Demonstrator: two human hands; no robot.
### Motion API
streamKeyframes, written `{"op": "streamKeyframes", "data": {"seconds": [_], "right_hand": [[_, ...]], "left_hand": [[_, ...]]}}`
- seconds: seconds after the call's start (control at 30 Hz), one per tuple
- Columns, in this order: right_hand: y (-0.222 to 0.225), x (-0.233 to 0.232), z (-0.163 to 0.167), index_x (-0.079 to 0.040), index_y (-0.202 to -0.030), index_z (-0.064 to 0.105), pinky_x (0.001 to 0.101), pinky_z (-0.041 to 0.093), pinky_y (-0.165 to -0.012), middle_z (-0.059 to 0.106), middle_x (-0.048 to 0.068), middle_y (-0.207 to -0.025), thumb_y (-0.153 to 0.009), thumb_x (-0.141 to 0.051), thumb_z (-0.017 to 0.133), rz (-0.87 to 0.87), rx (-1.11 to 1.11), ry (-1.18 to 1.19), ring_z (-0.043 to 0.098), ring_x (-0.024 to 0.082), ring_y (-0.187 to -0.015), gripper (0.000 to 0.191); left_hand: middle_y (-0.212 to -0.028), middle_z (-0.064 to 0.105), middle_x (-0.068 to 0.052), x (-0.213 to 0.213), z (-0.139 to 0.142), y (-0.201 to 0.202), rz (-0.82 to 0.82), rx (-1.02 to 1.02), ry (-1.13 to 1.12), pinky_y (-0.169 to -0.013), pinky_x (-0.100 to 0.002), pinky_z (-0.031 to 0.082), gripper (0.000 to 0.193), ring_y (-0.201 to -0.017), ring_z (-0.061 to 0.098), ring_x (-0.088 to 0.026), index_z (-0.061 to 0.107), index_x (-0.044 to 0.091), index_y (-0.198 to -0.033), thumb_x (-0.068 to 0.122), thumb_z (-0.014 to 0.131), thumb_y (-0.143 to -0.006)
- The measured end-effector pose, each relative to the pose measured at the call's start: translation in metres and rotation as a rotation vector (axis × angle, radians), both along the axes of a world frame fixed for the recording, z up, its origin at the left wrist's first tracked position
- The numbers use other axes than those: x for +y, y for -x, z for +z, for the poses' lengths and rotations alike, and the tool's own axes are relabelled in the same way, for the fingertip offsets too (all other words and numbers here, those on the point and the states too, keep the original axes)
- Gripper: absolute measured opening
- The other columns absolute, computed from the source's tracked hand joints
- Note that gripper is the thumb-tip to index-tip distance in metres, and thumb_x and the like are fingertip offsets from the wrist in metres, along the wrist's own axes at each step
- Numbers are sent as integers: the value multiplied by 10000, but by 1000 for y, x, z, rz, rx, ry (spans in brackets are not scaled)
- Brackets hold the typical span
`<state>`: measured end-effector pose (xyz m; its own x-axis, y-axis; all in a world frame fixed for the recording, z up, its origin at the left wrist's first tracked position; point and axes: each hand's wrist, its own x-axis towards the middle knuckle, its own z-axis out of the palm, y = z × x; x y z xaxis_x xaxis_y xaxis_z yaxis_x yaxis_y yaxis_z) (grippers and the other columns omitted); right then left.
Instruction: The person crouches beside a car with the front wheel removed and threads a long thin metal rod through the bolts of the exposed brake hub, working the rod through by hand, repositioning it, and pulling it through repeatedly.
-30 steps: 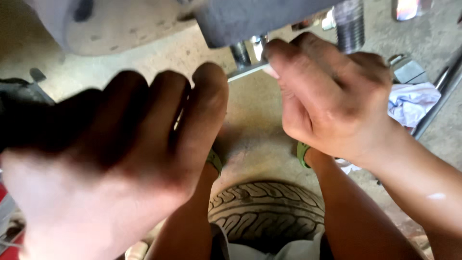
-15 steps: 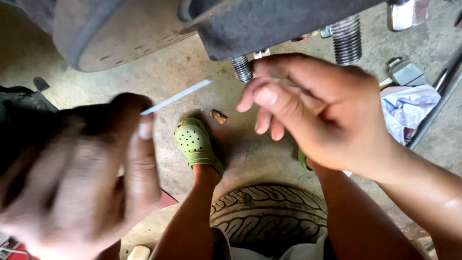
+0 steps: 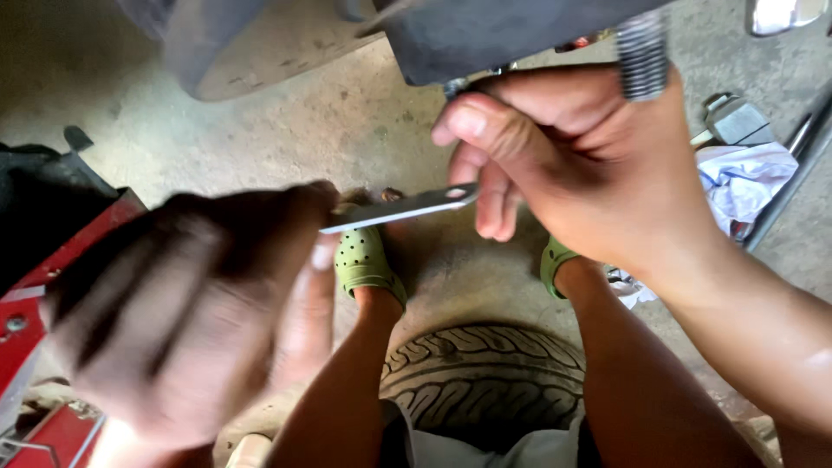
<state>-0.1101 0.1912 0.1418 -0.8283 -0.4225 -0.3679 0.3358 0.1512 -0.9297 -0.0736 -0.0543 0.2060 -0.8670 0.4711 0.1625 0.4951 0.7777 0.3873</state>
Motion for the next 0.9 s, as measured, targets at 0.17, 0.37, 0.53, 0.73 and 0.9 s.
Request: {"op": "streamKeyframes", "data": {"seconds": [0.17,0.37,0.53,0.73,0.9], "right_hand": [[0,-6,-6,14,-1042,706,239,551,-538,705,57,-776,-1074,-122,588,-46,75,36,686,82,-614,184],[-5,32,-21,14,-1039,700,223,574,-562,717,58,-804,-1068,-77,610,-17,22,21,689,78,-639,131],[-15,54,-36,46,-1139,641,220,634,-668,735,78,-952,-1057,-31,583,77,67,-48,739,100,-770,126],[-9,50,-17,86,-1094,664,299,578,-630,726,151,-969,-960,40,656,132,620,-284,747,189,-771,142],[-5,39,-15,63,-1119,681,326,584,-656,717,202,-1082,-971,36,741,110,856,-315,744,233,-827,162]], "left_hand": [[-995,730,-122,8,-21,-5,13,5,-78,-693,-309,537,129,-788,699,-222,646,-29,-1164,14,647,-1042],[-959,727,-103,27,-59,-4,-18,9,-105,-647,-308,535,118,-753,689,-212,663,-9,-1147,2,658,-1030],[-872,703,-72,22,-69,-3,-15,23,-29,-570,-305,476,87,-667,629,-184,677,38,-1067,12,673,-984],[-885,705,-68,26,-63,5,-27,160,219,-517,-274,446,25,-591,595,-143,726,122,-997,111,728,-975],[-902,665,-4,36,-48,8,-29,236,378,-585,-271,474,86,-662,592,-129,742,159,-1072,152,714,-991]]}}
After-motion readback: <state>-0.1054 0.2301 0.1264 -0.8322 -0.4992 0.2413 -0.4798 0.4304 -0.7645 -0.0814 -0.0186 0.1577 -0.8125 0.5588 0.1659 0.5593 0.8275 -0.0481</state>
